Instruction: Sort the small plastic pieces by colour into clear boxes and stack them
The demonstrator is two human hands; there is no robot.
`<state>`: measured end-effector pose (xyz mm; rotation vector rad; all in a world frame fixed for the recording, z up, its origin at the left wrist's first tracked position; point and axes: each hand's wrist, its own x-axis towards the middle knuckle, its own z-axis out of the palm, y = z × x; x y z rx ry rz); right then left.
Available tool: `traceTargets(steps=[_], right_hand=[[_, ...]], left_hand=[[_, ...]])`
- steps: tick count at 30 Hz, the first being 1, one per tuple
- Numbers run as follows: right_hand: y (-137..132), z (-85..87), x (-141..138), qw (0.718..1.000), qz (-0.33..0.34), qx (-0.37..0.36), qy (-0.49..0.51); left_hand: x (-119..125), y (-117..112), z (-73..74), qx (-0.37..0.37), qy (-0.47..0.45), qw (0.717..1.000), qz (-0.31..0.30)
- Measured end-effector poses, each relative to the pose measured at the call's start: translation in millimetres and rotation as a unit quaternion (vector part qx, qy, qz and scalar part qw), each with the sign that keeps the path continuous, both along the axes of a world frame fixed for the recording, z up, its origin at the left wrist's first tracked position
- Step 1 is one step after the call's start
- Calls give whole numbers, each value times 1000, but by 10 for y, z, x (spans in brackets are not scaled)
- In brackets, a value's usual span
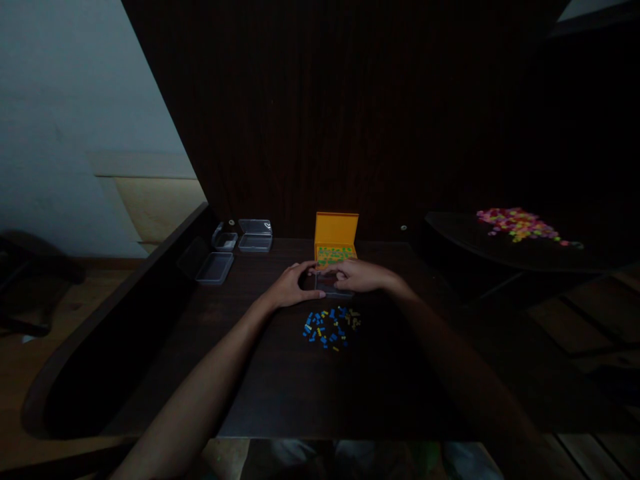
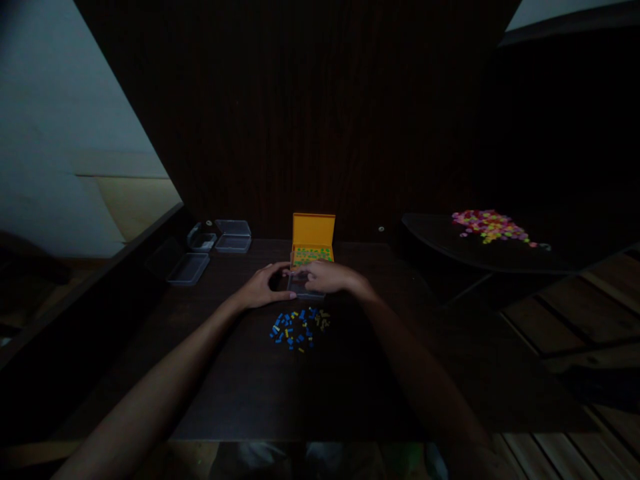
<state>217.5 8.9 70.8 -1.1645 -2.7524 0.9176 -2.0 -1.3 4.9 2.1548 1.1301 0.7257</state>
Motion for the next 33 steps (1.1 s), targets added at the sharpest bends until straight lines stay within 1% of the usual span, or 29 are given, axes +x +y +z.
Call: traceTargets(steps=[3, 6, 11, 15, 18, 20, 23, 27, 30, 33], right_hand=[[2, 61, 59, 1000, 5, 30, 1], [-9, 124, 119, 999, -4, 53, 2], [-76, 226, 276, 995, -33, 93, 26], [-160, 238, 462, 991, -65, 104, 45], [-232, 168, 587, 990, -84, 95, 54], [-289, 80, 638, 990, -96, 87, 62], [-392, -104, 661, 987, -117, 71, 87], [-539, -348, 635, 979, -147, 28, 139], [-629, -436, 601, 981, -132, 4, 142], [-687, -452, 563, 986, -111, -4, 123]], left_hand=[[0, 1, -10, 3, -3, 1000, 1], [1, 6, -29, 3, -10, 1000, -1], [-5, 20, -49, 9, -8, 1000, 1], [-5, 22, -34, 8, -5, 1000, -1], [-2, 21, -26, 4, -14, 1000, -3], [-2, 24, -31, 5, -19, 1000, -3], [-5, 34, -50, 6, -22, 1000, -1], [-8, 40, -68, 9, -31, 999, -1], [-10, 41, -70, 13, -35, 999, 0], [-13, 48, -78, 15, -32, 999, 2]])
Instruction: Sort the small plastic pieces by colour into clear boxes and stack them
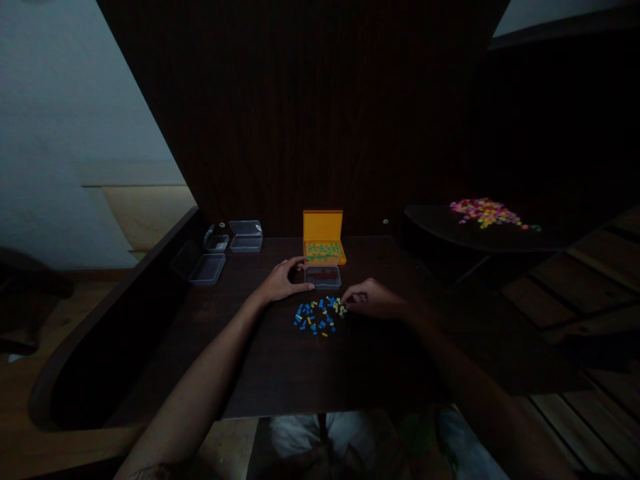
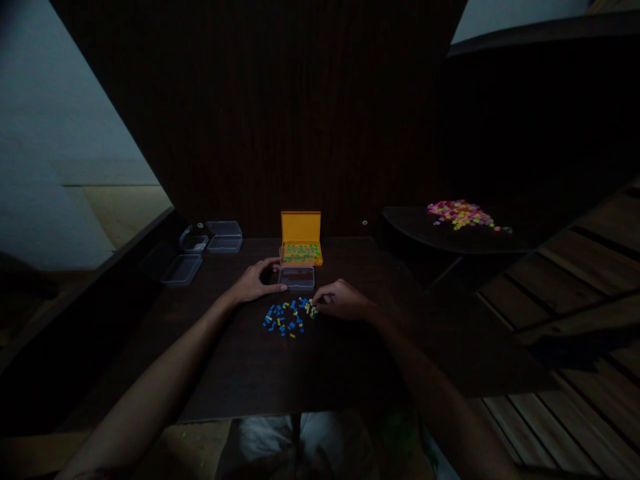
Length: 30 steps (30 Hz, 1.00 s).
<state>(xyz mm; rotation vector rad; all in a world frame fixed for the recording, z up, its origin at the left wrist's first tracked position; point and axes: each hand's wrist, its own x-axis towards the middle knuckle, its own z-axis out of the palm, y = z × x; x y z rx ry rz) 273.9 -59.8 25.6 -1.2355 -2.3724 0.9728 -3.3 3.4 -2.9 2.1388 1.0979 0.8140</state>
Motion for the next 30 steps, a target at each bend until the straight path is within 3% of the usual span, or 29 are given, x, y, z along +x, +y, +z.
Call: traceTargets(steps=[19, 30], right_hand=[[-61, -40, -14, 997, 65, 35, -14], [-146, 37, -45, 996, 37, 49, -60]], left_hand=[[-13, -26, 24, -2, 10, 1000, 19], [-21, -13, 23, -1, 10, 1000, 6]])
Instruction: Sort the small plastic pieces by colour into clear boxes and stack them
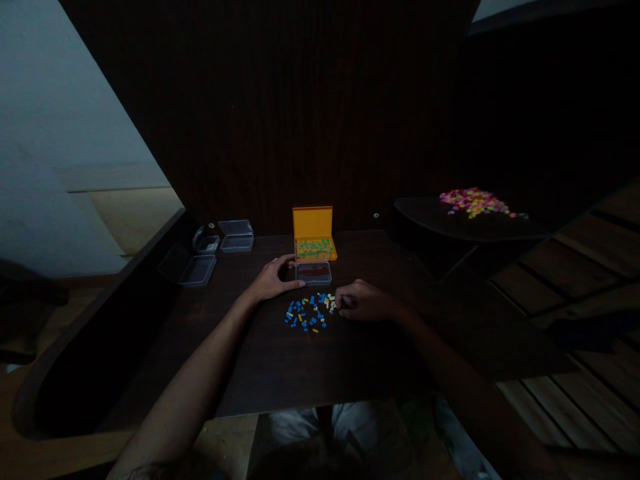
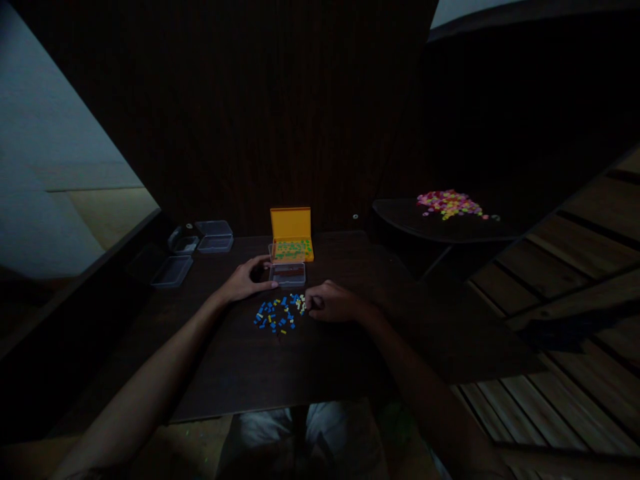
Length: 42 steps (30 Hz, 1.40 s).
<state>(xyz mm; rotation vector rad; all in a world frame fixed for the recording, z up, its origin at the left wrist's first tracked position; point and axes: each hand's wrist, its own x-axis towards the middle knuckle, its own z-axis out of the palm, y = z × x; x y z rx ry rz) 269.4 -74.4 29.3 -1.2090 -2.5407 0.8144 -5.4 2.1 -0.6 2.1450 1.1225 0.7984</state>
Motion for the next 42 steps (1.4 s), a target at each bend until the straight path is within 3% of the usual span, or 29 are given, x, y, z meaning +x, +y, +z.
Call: traceTargets(steps=[13, 21, 27, 34, 42], right_hand=[[-7, -64, 25, 1000, 10, 7, 12], [151, 73, 11, 994, -13, -87, 71], [518, 195, -189, 991, -62, -13, 116], [829, 142, -591, 998, -10, 56, 5], [896, 77, -648, 996, 24, 76, -42]], left_hand=[[22, -9, 17, -4, -1, 1000, 3], [23, 0, -8, -5, -6, 1000, -3], [29, 33, -46, 5, -9, 1000, -10], [44, 10, -42, 12, 0, 1000, -9], [55, 5, -48, 12, -3, 1000, -10]])
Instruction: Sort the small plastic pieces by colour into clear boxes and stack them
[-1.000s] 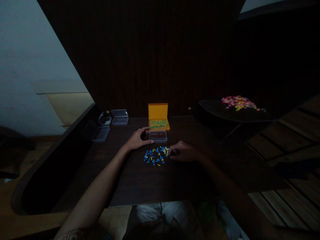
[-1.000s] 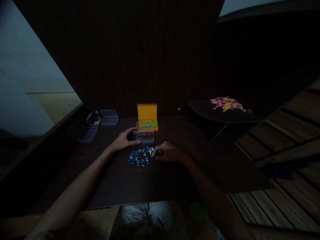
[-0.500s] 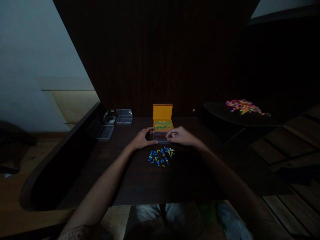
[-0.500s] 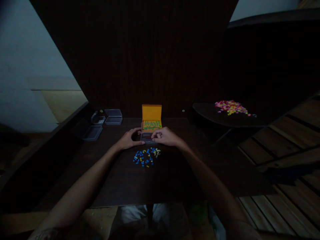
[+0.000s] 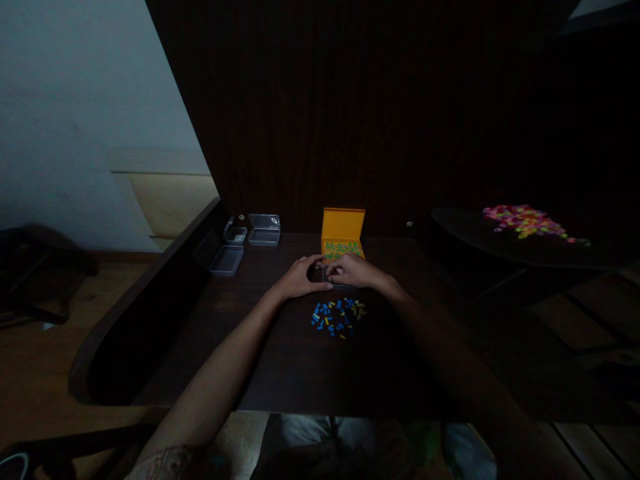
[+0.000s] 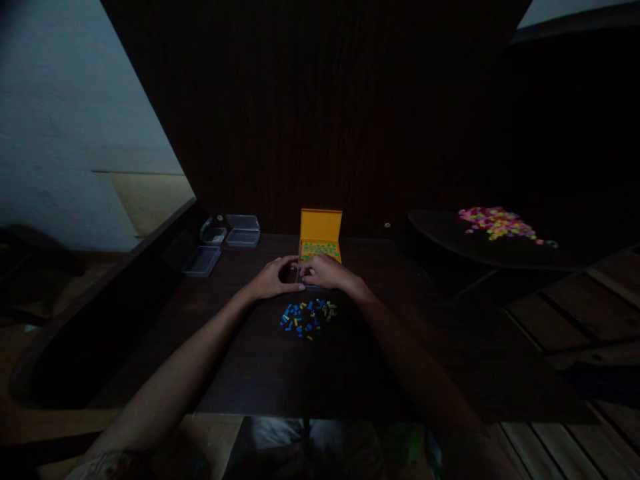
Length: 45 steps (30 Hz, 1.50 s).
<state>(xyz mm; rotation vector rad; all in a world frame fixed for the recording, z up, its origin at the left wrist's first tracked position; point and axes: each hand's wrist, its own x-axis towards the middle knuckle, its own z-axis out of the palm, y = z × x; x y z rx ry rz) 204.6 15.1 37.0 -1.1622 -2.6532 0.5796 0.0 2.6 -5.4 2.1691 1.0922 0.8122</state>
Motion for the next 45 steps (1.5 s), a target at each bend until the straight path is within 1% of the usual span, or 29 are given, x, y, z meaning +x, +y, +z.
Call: traceTargets(steps=[8, 13, 20, 29, 37, 41, 45], right_hand=[[14, 115, 119, 999, 35, -11, -4], [-23, 97, 93, 998, 56, -19, -27], [-43, 101, 29, 998, 46, -4, -37], [-39, 116, 51, 998, 49, -25, -33], [-38, 194, 107, 998, 34, -44, -33], [-30, 230, 132, 999, 21, -34, -35], [-51, 251, 116, 998, 28, -31, -55]], left_hand=[[-10, -5, 9, 0, 8, 1000, -1], [-21, 0, 7, -7, 8, 1000, 1], [-24, -6, 29, -11, 10, 1000, 4], [-24, 1, 26, -8, 15, 1000, 1], [-21, -20, 49, -4, 14, 1000, 3], [-22, -19, 47, -10, 14, 1000, 7], [-25, -11, 33, -6, 5, 1000, 5]])
